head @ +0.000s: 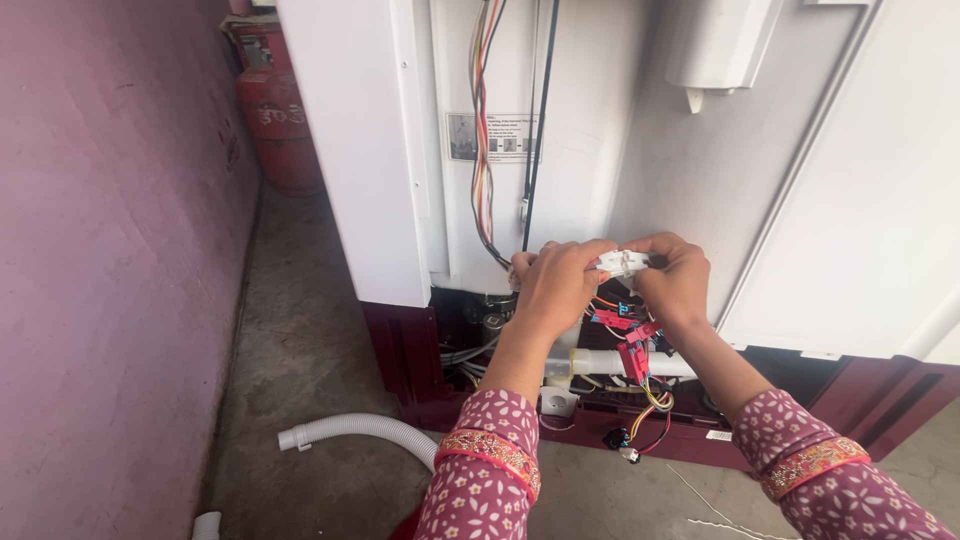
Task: The person kneels behind a maroon and white appliance and repeatedly disconnects and reconnects several multi-pin wire connectors, including pink and white plastic housings, to reseat the electrical connections.
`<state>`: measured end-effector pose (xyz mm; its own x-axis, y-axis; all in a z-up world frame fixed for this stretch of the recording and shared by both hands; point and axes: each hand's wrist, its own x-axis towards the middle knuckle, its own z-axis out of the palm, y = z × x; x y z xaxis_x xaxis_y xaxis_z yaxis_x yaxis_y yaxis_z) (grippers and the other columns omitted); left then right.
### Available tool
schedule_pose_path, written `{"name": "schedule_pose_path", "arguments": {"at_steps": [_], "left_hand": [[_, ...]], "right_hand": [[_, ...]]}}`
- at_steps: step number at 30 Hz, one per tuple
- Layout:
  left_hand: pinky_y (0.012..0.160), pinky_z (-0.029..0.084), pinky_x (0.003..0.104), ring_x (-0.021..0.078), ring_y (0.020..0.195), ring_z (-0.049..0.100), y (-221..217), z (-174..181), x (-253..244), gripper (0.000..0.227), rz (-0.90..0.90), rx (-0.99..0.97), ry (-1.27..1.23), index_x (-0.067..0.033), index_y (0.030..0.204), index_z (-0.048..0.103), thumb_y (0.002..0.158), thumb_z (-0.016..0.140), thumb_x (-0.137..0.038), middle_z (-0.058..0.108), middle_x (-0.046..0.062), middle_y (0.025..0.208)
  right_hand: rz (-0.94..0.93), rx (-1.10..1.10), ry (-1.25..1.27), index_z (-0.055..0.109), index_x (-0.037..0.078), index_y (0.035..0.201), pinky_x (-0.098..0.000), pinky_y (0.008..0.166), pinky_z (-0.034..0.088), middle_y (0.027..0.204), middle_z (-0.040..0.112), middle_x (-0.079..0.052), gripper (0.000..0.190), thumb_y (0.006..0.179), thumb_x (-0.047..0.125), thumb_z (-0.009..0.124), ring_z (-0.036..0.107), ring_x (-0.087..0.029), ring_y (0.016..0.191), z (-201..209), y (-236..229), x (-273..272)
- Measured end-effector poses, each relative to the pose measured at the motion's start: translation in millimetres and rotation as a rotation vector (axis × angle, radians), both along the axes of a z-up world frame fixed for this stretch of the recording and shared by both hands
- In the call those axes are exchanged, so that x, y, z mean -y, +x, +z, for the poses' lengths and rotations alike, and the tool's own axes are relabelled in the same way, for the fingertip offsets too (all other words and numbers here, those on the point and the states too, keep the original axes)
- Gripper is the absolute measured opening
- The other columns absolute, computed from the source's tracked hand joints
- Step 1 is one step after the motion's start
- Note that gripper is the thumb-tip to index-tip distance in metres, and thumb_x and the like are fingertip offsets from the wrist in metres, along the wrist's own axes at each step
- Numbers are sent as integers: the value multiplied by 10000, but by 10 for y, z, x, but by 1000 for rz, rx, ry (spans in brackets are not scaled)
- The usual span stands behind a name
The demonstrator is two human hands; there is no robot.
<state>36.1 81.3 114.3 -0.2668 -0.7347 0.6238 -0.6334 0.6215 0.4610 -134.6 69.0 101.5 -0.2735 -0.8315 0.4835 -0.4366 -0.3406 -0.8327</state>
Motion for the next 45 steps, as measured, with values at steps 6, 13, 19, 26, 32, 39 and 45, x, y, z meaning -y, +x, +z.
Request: {"name": "schedule_pose_path", "arguments": {"at_steps": [6, 13, 19, 26, 32, 39, 45], "left_hand": [[895, 299, 512, 270, 1030, 624, -51, 31, -72, 287, 73, 112, 7, -237, 1204, 719, 926, 672, -183, 730, 50, 951], [902, 317, 523, 271, 1062, 622, -109, 69, -44, 265, 96, 240, -22, -229, 1167, 731, 925, 665, -146, 725, 52, 950], [913, 336, 507, 278, 990, 671, -182, 63, -44, 271, 76, 212, -56, -212, 1168, 727, 927, 655, -110, 728, 66, 963], [898, 324, 503, 263, 936, 695, -222, 25, -26, 200, 76, 175, -92, -170, 1116, 705, 938, 646, -102, 732, 63, 916], [875, 322, 476, 272, 914, 700, -177, 20, -23, 112, 43, 66, -86, -123, 1061, 666, 953, 674, -153, 738, 56, 906], [900, 333, 442, 262, 912, 713, -167, 72, 0, 274, 22, -73, 73, -192, 1167, 691, 901, 707, -130, 766, 69, 925], [900, 341, 429, 259, 936, 716, -131, 65, 11, 300, -6, -92, 82, -212, 1190, 718, 897, 706, -150, 770, 76, 959]], "right_hand": [[-54, -180, -163, 778, 30, 960, -309, 632, 540, 826, 756, -116, 342, 702, -103, 598, 690, -165, 681, -42, -24, -17], [-102, -290, -182, 786, 64, 941, -335, 763, 561, 914, 760, -97, 333, 680, -82, 639, 746, -216, 820, -34, -34, -11], [-196, -386, -201, 792, 95, 917, -377, 786, 554, 937, 741, -83, 239, 711, -5, 727, 727, -264, 831, 18, -30, -63], [-195, -370, -239, 798, 102, 923, -373, 778, 558, 959, 743, -79, 294, 700, -34, 663, 723, -258, 825, 25, -53, -104], [-200, -277, -198, 789, 76, 940, -354, 720, 541, 911, 743, -103, 279, 731, -46, 651, 697, -230, 756, 42, -47, -121], [-159, -170, -296, 773, 36, 918, -318, 709, 524, 905, 727, -107, 276, 727, -80, 610, 680, -195, 762, 6, -27, -109], [-146, -183, -295, 769, 30, 916, -316, 723, 526, 899, 729, -109, 280, 724, -91, 604, 683, -200, 767, 1, -47, -106]]}}
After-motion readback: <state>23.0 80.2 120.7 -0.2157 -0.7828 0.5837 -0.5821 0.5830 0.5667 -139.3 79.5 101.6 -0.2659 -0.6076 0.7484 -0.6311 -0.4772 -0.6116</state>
